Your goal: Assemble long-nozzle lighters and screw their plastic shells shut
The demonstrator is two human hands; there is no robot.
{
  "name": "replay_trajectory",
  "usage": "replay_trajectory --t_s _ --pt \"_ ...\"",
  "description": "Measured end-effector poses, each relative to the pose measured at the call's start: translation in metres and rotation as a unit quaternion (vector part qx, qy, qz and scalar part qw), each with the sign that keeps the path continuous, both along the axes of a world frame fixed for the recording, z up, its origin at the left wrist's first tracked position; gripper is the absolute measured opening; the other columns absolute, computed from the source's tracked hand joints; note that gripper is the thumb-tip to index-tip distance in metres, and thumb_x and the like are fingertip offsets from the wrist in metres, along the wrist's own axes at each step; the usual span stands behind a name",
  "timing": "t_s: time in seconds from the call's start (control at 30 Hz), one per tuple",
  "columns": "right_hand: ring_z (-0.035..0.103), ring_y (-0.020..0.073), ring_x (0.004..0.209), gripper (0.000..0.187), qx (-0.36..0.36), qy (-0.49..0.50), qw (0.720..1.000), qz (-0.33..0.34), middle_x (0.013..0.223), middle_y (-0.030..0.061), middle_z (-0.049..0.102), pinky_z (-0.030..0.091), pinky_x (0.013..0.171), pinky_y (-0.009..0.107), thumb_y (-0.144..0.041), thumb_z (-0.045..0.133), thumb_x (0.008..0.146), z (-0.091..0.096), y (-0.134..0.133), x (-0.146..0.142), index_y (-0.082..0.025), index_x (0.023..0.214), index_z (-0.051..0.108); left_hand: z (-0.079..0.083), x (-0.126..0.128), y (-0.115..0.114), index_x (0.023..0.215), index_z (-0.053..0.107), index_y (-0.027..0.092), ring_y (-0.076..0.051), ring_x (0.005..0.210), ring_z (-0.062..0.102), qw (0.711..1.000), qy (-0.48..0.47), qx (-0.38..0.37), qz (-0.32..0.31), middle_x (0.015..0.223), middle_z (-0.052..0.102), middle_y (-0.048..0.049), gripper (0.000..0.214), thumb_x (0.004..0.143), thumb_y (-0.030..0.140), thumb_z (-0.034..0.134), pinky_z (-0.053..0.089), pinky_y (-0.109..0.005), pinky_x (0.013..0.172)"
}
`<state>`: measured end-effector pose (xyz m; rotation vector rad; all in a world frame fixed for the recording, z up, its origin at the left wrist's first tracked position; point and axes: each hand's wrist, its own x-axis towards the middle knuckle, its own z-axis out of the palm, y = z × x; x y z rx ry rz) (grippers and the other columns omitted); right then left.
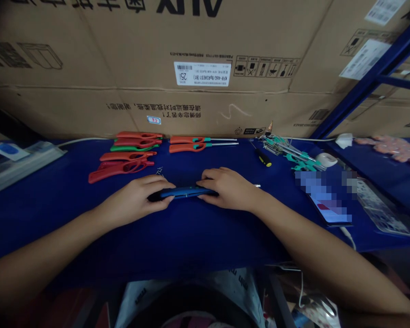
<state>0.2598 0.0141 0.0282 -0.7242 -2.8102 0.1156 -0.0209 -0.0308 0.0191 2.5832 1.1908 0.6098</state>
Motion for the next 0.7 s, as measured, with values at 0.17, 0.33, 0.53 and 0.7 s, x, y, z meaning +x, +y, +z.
replay_trajectory --t_s 0.17,0.33,0.53,0.7 --pt "0.068 0.0245 0.097 0.033 0.024 -0.007 1.000 0.007 0.116 0.0121 0.069 0.051 0.083 0.040 -0.029 0.060 0.097 -0.0024 0.0018 0.0007 -0.015 0.125 0.068 -0.0017 0.0000 0.0016 0.118 0.070 0.021 -0.021 0.097 0.068 0.999 0.030 0.011 0.000 0.109 0.069 -0.0061 0.034 0.095 0.044 0.063 0.054 -0.032 0.092" --pt "0.067 0.0253 0.098 0.033 0.047 -0.019 0.999 0.011 0.115 0.0130 0.069 0.050 0.084 0.040 -0.030 0.057 0.098 -0.0013 0.0000 -0.0007 -0.015 0.125 0.068 -0.0025 -0.0013 -0.0006 0.124 0.068 0.021 -0.021 0.099 0.068 0.995 0.071 0.069 -0.004 0.111 0.070 -0.0056 0.034 0.097 0.039 0.061 0.055 -0.031 0.088" --pt "0.067 0.0239 0.095 0.030 0.065 -0.036 0.997 0.013 0.109 0.0116 0.070 0.048 0.084 0.038 -0.033 0.049 0.103 0.0007 -0.0016 -0.0014 -0.014 0.116 0.069 -0.0003 -0.0011 -0.0010 0.120 0.070 0.018 -0.021 0.094 0.070 0.988 0.101 0.115 -0.003 0.108 0.072 -0.0062 0.034 0.102 0.040 0.050 0.055 -0.032 0.082" --pt "0.065 0.0212 0.083 0.034 0.114 -0.038 0.993 -0.009 0.101 0.0106 0.071 0.045 0.074 0.035 -0.036 0.043 0.105 -0.0035 -0.0013 -0.0030 -0.014 0.106 0.069 0.0000 -0.0010 -0.0007 0.117 0.069 0.019 -0.021 0.093 0.070 0.984 0.120 0.134 0.017 0.108 0.071 -0.0071 0.038 0.105 0.044 0.042 0.055 -0.031 0.078"
